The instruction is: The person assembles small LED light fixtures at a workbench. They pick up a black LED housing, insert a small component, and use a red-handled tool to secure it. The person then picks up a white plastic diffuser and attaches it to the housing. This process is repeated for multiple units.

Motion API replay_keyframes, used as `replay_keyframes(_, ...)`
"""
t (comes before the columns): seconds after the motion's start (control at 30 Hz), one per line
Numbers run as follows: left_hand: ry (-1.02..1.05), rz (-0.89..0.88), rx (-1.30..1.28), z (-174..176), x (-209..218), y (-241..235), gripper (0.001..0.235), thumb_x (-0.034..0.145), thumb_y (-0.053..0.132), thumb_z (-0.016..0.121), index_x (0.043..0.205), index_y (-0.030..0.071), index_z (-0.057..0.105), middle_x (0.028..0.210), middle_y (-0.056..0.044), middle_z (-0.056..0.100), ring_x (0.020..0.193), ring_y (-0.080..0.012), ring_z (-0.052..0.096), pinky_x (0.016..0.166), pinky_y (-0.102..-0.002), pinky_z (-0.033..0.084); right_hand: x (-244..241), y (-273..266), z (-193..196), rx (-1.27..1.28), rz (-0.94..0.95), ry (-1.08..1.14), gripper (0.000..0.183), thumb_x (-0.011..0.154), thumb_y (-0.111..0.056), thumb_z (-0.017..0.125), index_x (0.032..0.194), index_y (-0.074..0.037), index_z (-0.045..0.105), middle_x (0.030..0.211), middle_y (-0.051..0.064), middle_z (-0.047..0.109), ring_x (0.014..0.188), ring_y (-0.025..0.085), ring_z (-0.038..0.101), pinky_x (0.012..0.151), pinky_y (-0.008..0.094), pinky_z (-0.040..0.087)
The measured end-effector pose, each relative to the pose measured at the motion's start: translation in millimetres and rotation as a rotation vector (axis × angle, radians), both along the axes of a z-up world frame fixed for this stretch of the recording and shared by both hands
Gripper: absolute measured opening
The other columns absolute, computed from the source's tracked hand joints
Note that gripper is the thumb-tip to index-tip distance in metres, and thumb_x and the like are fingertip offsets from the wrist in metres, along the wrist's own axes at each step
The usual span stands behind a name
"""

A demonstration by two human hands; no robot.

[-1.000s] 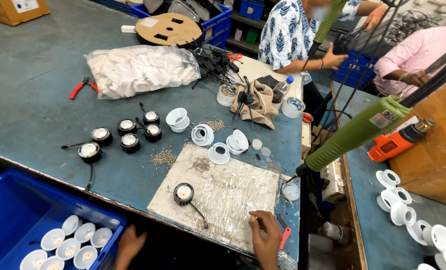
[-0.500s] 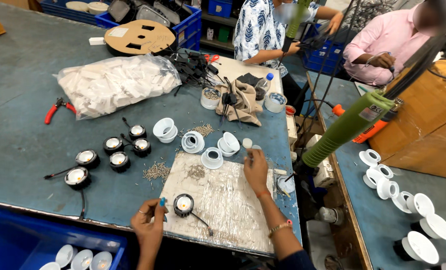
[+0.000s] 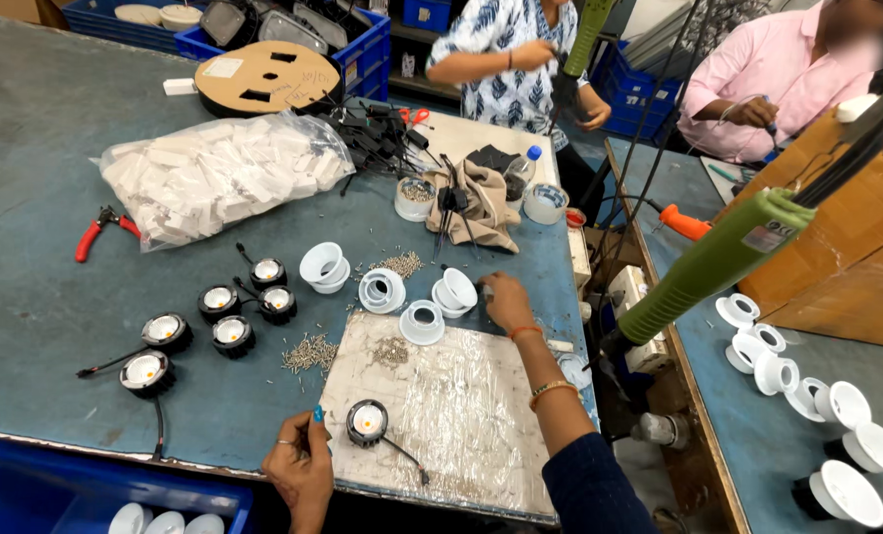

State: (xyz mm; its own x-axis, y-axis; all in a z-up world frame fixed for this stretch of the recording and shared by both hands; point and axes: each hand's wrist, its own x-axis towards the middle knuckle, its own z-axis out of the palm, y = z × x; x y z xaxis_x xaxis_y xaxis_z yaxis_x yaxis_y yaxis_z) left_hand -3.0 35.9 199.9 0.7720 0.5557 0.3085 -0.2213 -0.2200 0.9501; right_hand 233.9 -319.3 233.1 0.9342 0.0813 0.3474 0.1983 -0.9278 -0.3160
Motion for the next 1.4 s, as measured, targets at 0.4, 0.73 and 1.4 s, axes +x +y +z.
replay_keyframes(0.4,-0.066,-0.014,0.096,7.7,-3.7,0.1,0.009,0.097,0.007,0.070,0.097,-0.002,0.070,0.067,-0.006,0.067,0.059,-0.0098,0.061,0.056,-0.027,0.047,3.6,-6.9,14.4,-0.026,-0.044,0.045,0.034,0.067,-0.017,0.083,0.100,-0.009,0.079,0.096,0.022,0.074,0.094,0.039,0.071,0.090,0.044,0.056)
replay_keyframes(0.73,-0.041,0.001,0.076,11.5,-2.4,-1.2,0.009,0.095,0.008,0.071,0.095,-0.001,0.071,0.067,-0.006,0.068,0.058,-0.0093,0.062,0.055,-0.028,0.049,5.6,-4.2,16.0,0.012,-0.146,0.066,0.036,0.064,-0.023,0.085,0.097,-0.010,0.079,0.097,0.021,0.074,0.094,0.038,0.071,0.088,0.044,0.057)
replay_keyframes(1.4,-0.062,-0.013,0.090,11.2,-1.6,0.9,0.011,0.093,0.011,0.072,0.092,0.000,0.071,0.064,-0.006,0.067,0.054,-0.0089,0.058,0.051,-0.028,0.046,32.1,-9.9,12.7,-0.151,-0.161,0.237,0.030,0.060,-0.020,0.086,0.088,-0.012,0.080,0.096,0.018,0.075,0.095,0.037,0.071,0.090,0.044,0.057)
